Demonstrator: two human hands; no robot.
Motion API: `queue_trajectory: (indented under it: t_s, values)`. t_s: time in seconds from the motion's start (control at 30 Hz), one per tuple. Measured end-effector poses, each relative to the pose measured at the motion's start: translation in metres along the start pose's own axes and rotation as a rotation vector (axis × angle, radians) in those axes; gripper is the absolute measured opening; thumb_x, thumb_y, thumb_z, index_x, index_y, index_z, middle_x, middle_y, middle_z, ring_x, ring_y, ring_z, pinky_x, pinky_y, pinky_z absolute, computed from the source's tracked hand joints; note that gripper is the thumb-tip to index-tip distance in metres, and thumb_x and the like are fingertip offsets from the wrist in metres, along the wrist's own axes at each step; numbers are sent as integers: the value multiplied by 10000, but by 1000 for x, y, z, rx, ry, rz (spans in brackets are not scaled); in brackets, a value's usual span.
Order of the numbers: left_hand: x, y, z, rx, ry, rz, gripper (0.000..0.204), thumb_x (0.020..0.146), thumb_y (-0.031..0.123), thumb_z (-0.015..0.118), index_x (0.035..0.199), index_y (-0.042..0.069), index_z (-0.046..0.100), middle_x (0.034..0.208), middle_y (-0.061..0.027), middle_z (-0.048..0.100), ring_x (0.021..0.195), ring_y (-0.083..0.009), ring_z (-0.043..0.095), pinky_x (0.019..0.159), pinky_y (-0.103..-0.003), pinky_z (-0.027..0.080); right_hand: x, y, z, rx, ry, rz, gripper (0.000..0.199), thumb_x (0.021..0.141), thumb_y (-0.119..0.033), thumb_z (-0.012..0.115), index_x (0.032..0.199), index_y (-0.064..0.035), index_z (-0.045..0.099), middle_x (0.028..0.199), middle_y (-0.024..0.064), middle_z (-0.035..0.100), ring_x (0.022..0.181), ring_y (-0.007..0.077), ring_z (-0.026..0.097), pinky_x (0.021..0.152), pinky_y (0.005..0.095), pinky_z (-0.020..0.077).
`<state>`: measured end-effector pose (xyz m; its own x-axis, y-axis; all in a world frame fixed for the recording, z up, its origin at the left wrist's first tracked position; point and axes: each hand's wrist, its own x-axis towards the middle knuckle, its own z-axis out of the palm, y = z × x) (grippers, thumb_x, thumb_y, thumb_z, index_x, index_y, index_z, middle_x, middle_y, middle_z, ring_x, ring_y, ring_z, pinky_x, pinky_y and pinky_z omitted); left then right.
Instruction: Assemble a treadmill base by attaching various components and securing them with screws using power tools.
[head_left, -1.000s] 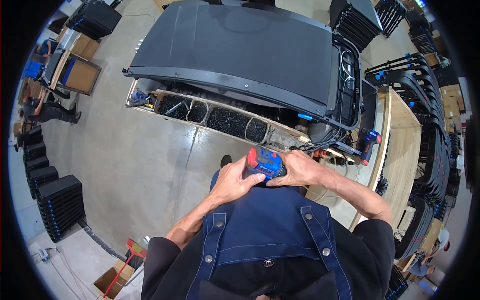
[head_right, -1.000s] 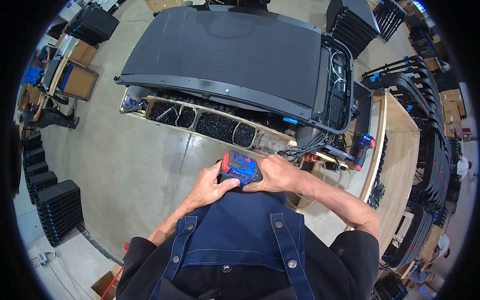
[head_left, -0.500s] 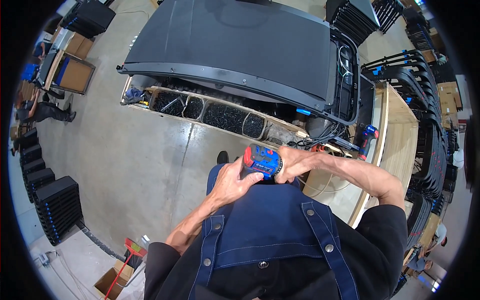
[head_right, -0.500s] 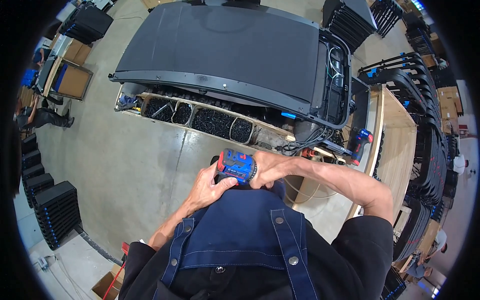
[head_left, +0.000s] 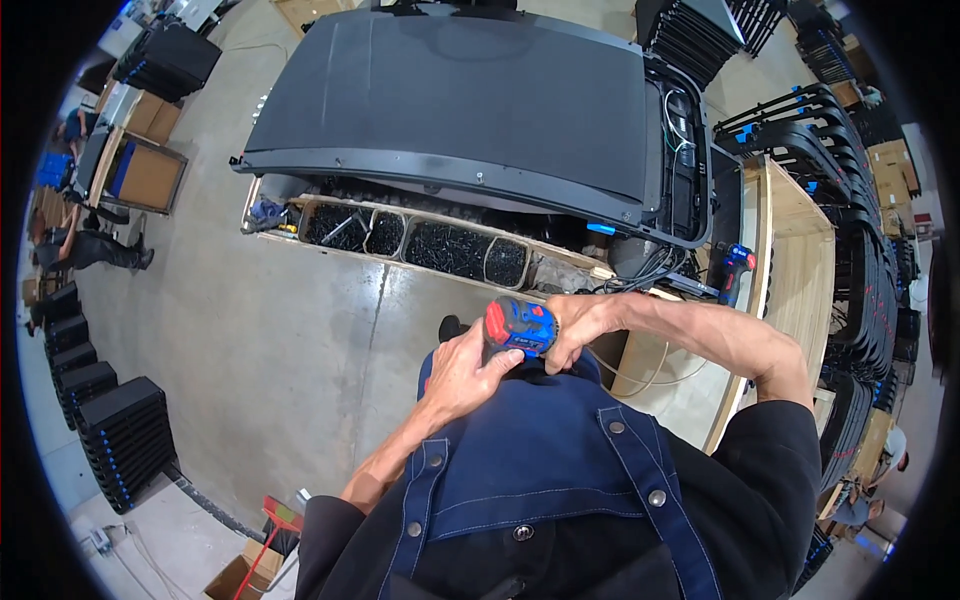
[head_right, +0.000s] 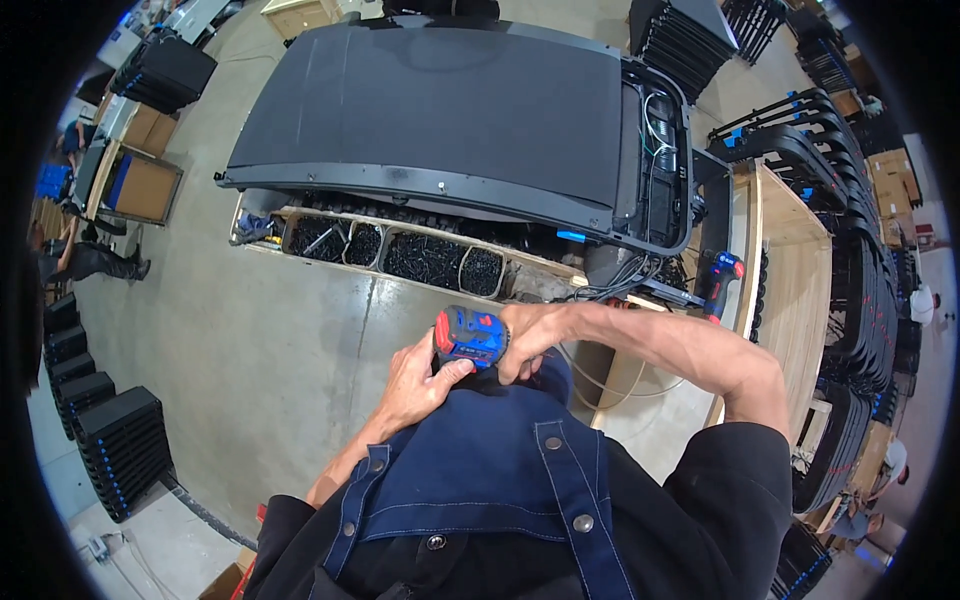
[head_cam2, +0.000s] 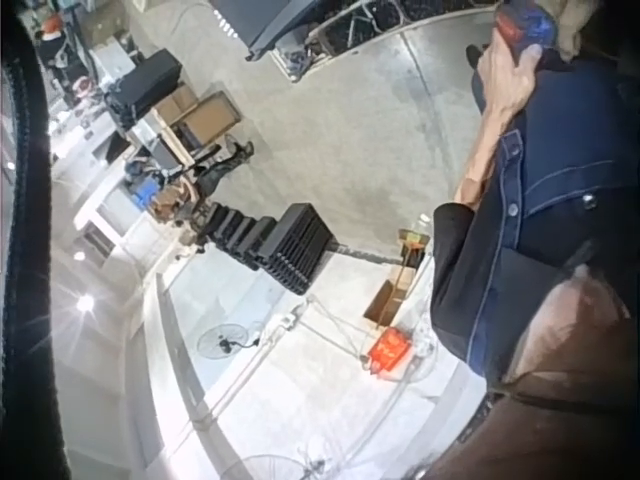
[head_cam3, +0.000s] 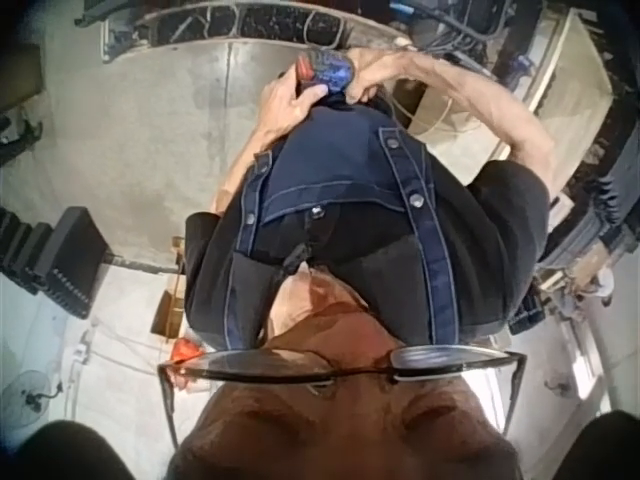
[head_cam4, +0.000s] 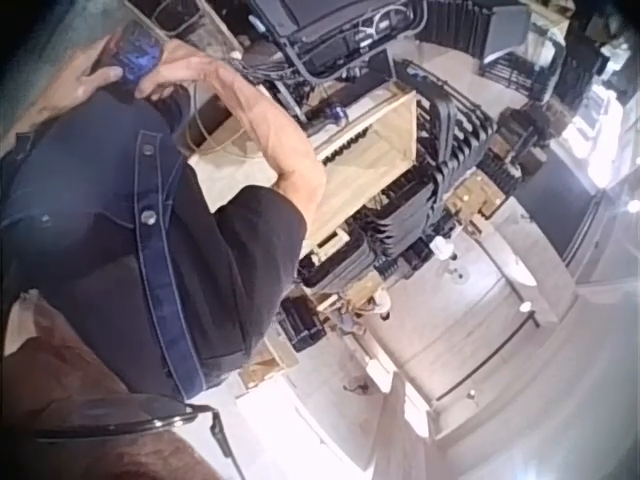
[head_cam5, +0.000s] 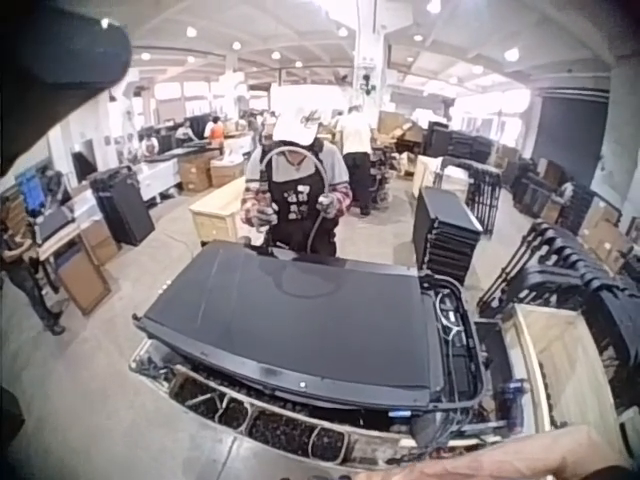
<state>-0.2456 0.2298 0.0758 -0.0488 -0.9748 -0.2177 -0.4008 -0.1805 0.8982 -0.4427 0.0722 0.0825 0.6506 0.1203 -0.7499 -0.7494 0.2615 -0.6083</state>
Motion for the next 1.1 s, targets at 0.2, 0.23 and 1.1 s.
queue_trajectory:
  t_s: [0.2, 0.23, 1.1]
  values:
    - [4, -10, 4, -22, 169, -63, 506, 901, 369, 716, 1283, 59, 601, 991, -210, 735, 933, -448, 689, 805, -497, 530, 21, -3, -1, -533, 547, -274, 290, 624, -165, 793, 854, -28, 681, 705, 178, 685, 691, 341, 693, 670, 422, 559]
    - [3, -10, 3, 34, 166, -101, 509, 901, 374, 713, 1284, 58, 601, 996, -216, 733, 940, -456, 686, 813, -498, 532, 26, 5, 8, -665, 727, -355, 341, 620, -194, 795, 895, -25, 685, 773, 235, 689, 776, 452, 680, 716, 489, 559]
    - [13, -29, -19, -513, -132, -61, 487, 962, 268, 726, 1340, -3, 584, 1155, -82, 698, 1024, -157, 634, 922, -343, 522, -21, 4, 31, -289, 600, -415, 882, 790, -573, 834, 1261, 98, 508, 1075, 279, 653, 1046, 379, 663, 925, 450, 523]
